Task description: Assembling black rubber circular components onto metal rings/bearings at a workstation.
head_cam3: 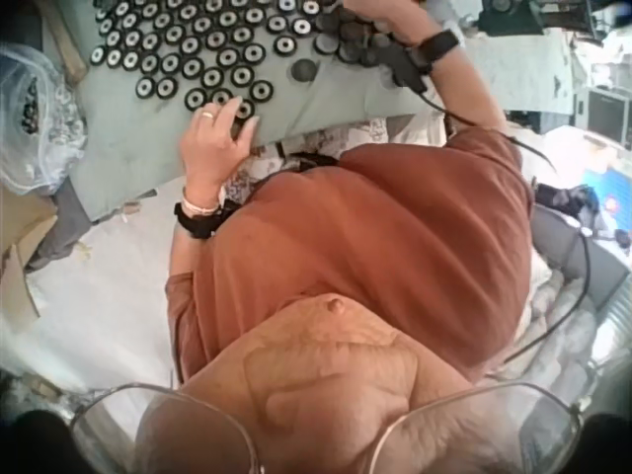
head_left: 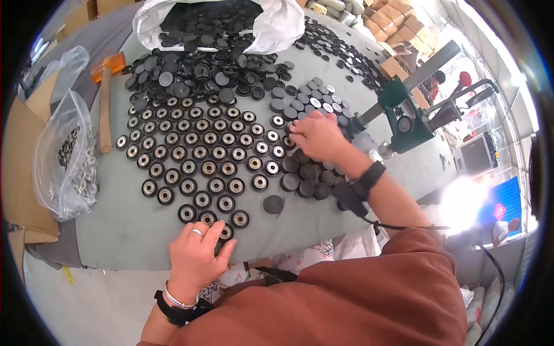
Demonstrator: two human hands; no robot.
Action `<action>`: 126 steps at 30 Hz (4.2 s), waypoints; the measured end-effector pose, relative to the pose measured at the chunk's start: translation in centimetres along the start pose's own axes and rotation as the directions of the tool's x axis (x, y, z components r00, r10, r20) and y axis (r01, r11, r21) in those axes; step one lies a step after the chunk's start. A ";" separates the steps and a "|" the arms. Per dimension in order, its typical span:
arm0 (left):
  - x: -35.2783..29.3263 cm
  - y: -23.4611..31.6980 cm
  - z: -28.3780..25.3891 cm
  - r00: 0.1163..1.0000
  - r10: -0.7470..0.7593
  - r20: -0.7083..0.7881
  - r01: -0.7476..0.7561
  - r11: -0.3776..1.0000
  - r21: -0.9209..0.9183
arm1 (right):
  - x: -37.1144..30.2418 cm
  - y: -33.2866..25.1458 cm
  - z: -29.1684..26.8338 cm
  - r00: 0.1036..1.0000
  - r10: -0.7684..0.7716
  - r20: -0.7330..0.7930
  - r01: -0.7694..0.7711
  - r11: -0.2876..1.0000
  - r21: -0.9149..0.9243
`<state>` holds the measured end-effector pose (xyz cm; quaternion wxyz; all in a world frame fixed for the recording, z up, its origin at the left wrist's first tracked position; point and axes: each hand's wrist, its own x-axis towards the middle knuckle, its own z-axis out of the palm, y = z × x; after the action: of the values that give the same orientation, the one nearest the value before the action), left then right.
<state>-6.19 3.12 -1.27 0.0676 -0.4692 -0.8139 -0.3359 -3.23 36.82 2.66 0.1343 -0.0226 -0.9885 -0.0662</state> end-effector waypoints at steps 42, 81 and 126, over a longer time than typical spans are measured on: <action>0.7 0.3 0.1 0.996 -0.023 0.083 0.016 0.996 0.087 | 19.0 11.7 7.9 0.882 0.468 0.053 -0.470 0.868 0.162; 0.2 0.0 0.4 0.999 0.037 -0.028 -0.036 0.998 0.045 | 1.9 0.1 4.0 0.958 -0.014 -0.287 0.061 0.986 0.158; 0.5 0.3 -0.3 0.992 0.016 0.129 -0.038 0.984 0.172 | 23.2 11.3 7.7 0.617 0.711 0.336 -0.734 0.675 -0.080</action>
<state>-6.25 3.35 -0.67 0.0610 -0.4928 -0.8364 -0.2319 -26.84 49.65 2.97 -0.0225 -0.4247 -0.9045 0.0308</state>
